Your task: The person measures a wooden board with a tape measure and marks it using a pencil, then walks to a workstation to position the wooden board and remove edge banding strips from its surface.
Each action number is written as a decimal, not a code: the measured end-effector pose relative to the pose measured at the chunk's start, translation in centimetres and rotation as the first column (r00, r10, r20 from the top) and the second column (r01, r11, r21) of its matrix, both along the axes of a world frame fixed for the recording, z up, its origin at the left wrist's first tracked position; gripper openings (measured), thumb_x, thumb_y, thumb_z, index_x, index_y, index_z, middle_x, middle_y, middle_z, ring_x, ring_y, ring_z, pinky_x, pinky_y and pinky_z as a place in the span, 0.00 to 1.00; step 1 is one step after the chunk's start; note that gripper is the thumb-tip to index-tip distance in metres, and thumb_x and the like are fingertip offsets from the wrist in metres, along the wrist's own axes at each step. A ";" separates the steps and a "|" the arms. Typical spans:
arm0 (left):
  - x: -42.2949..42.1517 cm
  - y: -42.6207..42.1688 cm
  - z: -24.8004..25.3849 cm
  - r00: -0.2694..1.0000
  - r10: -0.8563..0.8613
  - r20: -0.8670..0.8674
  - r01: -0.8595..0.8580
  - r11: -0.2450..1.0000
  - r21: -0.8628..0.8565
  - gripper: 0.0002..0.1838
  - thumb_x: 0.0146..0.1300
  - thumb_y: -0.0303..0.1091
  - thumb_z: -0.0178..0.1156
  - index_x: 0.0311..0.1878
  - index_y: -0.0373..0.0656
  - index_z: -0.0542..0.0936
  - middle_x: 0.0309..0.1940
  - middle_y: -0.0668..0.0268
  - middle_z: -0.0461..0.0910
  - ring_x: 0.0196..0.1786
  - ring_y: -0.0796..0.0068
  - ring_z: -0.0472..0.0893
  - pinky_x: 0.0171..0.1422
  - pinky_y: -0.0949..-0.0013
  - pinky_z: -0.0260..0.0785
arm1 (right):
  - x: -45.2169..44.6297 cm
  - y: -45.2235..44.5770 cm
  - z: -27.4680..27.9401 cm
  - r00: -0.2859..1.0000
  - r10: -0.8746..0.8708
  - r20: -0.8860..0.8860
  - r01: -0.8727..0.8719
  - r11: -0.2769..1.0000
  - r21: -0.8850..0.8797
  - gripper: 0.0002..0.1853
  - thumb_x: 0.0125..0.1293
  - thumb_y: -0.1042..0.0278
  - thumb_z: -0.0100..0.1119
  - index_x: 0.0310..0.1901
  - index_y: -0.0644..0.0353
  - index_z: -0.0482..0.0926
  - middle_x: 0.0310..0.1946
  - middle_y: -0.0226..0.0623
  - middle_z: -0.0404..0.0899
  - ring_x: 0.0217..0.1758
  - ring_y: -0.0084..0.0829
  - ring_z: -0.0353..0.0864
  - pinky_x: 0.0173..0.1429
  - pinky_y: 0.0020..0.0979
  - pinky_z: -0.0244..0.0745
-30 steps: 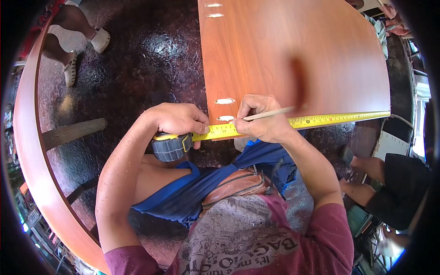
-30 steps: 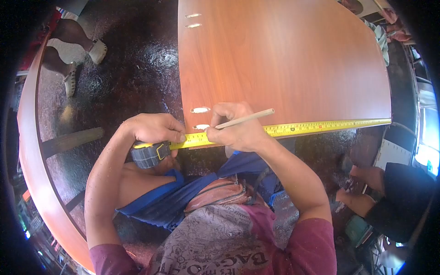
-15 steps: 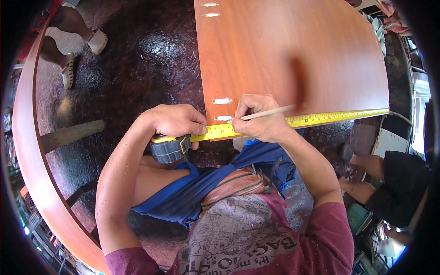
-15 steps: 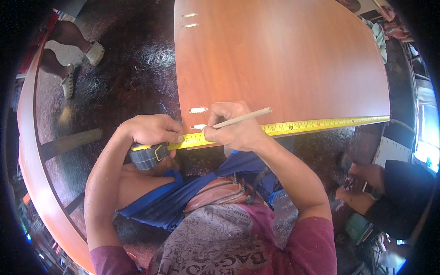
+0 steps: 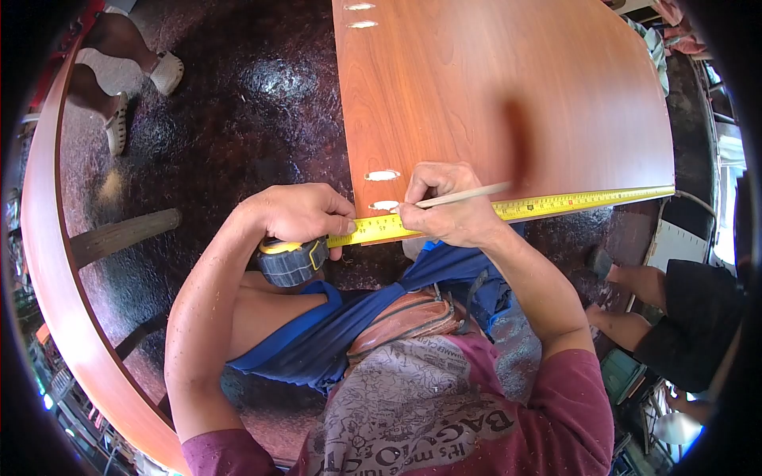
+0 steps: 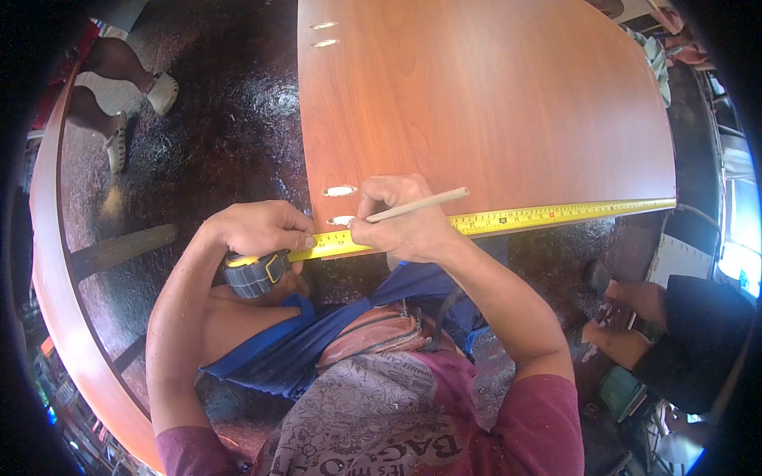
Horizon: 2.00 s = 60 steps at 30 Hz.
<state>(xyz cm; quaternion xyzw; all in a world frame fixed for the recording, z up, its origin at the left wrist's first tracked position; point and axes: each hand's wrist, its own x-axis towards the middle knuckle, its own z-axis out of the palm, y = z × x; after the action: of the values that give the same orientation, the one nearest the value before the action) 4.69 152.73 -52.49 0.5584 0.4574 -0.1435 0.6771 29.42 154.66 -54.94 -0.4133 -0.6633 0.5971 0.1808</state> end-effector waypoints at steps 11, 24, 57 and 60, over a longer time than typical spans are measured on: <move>0.0 0.0 0.3 1.000 -0.011 0.009 0.011 1.000 0.028 0.17 0.73 0.40 0.53 0.46 0.37 0.84 0.33 0.64 0.88 0.37 0.74 0.84 0.46 0.66 0.73 | 0.0 0.0 -0.2 1.000 -0.001 0.014 0.001 1.000 0.015 0.09 0.51 0.71 0.66 0.21 0.63 0.76 0.18 0.34 0.79 0.22 0.22 0.77 0.27 0.29 0.70; 0.0 -0.9 0.1 1.000 0.021 0.018 -0.023 0.994 0.107 0.16 0.71 0.39 0.54 0.45 0.37 0.84 0.33 0.62 0.87 0.37 0.72 0.84 0.46 0.65 0.74 | 0.9 -0.1 -0.1 0.996 0.022 -0.091 -0.019 0.999 0.036 0.08 0.56 0.81 0.64 0.25 0.62 0.74 0.27 0.31 0.78 0.29 0.17 0.75 0.32 0.22 0.69; 4.9 -8.3 2.2 0.982 0.154 -0.109 -0.031 0.701 0.713 0.11 0.73 0.28 0.55 0.49 0.31 0.82 0.32 0.52 0.84 0.32 0.63 0.84 0.39 0.64 0.76 | 35.1 3.5 -5.5 -0.134 -0.936 -0.324 0.991 -0.119 -0.064 0.24 0.64 0.55 0.68 0.49 0.68 0.74 0.30 0.34 0.77 0.23 0.20 0.71 0.21 0.25 0.64; 5.2 -9.4 -0.1 0.992 0.058 -0.109 0.055 0.582 0.811 0.10 0.72 0.26 0.55 0.50 0.31 0.82 0.32 0.52 0.84 0.32 0.59 0.84 0.40 0.62 0.76 | 35.4 1.9 -5.3 -0.158 -0.889 -0.430 0.987 -0.138 -0.079 0.25 0.64 0.57 0.68 0.53 0.67 0.72 0.28 0.32 0.75 0.20 0.19 0.69 0.19 0.25 0.62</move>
<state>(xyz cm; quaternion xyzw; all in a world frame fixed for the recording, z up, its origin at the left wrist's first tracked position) 9.84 143.31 -52.58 0.7957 0.5135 0.0477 0.3176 64.80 156.55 -60.26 -0.6235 -0.1666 0.2224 0.7307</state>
